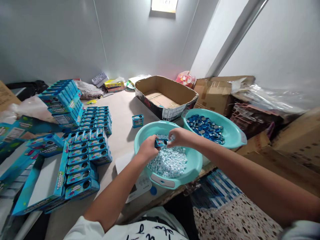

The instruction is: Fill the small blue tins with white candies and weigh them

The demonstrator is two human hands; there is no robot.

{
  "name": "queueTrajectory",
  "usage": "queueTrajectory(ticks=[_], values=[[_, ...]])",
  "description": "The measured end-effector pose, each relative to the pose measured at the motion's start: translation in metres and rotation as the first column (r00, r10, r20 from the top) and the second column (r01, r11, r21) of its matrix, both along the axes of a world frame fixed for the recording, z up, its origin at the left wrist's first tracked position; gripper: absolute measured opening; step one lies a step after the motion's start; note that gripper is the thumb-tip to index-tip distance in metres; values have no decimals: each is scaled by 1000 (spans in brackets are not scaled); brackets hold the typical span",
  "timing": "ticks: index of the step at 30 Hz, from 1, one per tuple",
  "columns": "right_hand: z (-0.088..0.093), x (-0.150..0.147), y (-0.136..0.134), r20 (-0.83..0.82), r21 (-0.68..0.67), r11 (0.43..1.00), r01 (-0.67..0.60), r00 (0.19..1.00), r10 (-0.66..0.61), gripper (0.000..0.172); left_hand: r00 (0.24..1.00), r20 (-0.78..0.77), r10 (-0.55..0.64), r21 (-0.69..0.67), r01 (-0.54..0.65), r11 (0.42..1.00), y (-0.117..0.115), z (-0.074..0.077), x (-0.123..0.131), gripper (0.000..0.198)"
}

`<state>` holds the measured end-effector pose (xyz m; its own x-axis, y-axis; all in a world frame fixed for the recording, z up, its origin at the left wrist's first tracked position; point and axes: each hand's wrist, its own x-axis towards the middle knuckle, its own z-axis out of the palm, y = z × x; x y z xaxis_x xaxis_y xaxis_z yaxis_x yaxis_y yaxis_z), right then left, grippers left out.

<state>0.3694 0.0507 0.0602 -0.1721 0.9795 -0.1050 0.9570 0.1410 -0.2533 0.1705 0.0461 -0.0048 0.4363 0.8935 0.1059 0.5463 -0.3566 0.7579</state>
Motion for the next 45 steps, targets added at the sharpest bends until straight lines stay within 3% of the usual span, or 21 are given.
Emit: queueTrajectory(ticks=[7,11,13,15,18,24,30,45], values=[[-10,-9,11,-73,-12,999,-52,996,51,41,999,12,-31,-1,31,1000,2,0,2,30],[-14,-11,9,-155,33,998,-54,986,59,39,999,39,-21,-15,21,1000,4,-2,2,28],[-19,-15,7,-229,82,997,-14,973,33,47,998,56,-19,-27,20,999,5,-4,2,29],[-27,-22,5,-423,140,985,100,905,-32,56,997,75,-21,-38,24,999,6,-5,2,31],[-37,-34,4,-706,162,942,295,702,-99,65,995,100,-19,-52,24,998,7,-6,2,34],[-44,-50,8,-856,189,875,446,511,-75,69,991,129,-18,-61,26,998,7,-5,4,32],[-48,-47,9,-941,137,853,503,336,-46,65,990,140,-12,-63,21,998,6,-2,5,30],[-48,-48,3,-984,129,897,423,169,62,57,981,192,-8,-33,14,999,5,-5,5,30]])
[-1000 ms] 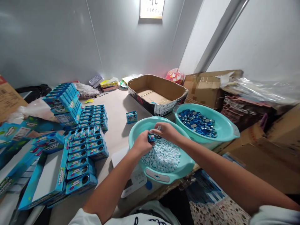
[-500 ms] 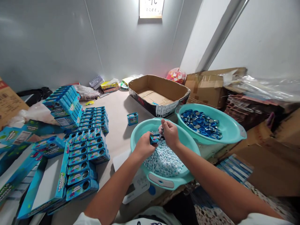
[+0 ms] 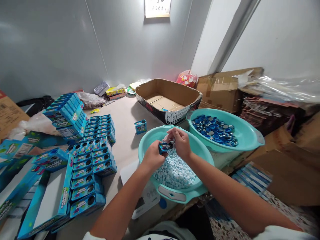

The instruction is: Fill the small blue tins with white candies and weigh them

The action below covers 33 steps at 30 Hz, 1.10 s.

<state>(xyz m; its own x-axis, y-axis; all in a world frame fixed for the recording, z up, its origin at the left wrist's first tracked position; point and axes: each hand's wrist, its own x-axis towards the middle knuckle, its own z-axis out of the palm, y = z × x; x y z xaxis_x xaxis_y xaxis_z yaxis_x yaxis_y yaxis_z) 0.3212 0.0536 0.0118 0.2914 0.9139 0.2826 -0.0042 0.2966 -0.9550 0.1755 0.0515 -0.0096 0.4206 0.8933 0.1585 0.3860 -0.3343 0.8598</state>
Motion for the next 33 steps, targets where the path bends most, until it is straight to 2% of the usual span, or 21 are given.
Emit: queueTrajectory(ticks=[8,15,24,33], values=[[-1,1,-1,-7,88,996,-3,1000,3,50,999,34,31,2,-31,1000,0,0,1,32],[-4,3,-5,100,151,987,-44,995,29,42,996,79,48,-13,-47,999,-2,0,1,30],[0,5,-9,187,211,971,-113,980,74,46,992,112,59,15,-61,998,0,-2,1,32],[1,7,-9,226,210,975,-77,974,28,47,991,107,83,14,-85,996,1,-3,2,32]])
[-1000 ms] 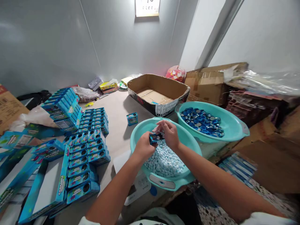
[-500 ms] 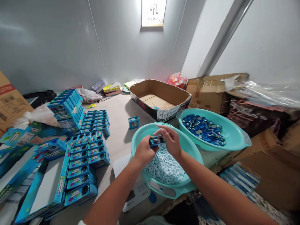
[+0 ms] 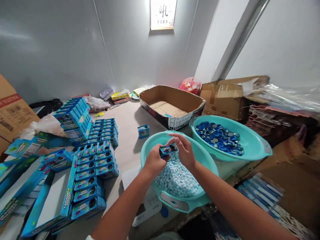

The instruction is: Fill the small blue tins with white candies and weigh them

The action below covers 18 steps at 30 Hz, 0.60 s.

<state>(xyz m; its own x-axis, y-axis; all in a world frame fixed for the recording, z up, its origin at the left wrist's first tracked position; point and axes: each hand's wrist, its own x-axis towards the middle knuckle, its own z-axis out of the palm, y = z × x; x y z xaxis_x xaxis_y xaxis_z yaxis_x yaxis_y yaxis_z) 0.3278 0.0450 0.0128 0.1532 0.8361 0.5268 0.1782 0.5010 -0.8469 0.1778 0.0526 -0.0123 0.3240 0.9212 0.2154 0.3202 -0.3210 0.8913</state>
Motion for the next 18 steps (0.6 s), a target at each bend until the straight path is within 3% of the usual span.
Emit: queueTrajectory(ticks=[7,18], values=[[-4,4,10,140,-61,959,277,954,-266,43,997,24,68,-10,-68,998,3,-6,1,39],[-5,8,11,262,-39,952,304,922,-284,37,990,88,113,-20,-112,993,6,-13,2,40]])
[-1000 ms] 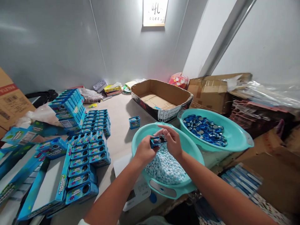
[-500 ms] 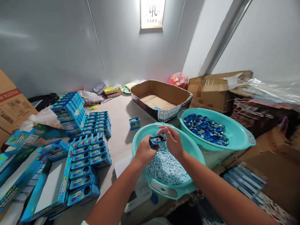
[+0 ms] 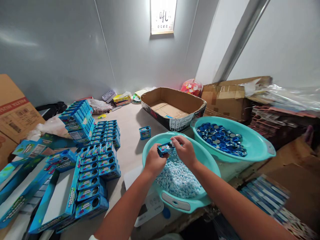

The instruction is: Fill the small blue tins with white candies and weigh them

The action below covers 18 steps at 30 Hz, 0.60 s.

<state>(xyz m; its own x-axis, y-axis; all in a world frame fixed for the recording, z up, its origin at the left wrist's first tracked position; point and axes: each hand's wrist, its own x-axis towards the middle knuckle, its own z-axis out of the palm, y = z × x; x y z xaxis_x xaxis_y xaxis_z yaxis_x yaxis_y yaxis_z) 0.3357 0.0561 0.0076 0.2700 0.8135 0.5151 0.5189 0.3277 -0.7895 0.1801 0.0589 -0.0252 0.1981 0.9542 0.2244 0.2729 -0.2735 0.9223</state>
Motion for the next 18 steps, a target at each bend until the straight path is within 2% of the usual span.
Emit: queueTrajectory(ticks=[12,18], values=[[0,0,-4,5,10,998,-63,998,63,37,1000,12,15,-31,-14,999,0,3,0,41],[3,0,-2,-80,56,998,5,997,0,40,1000,19,17,-47,-16,999,-1,8,0,38]])
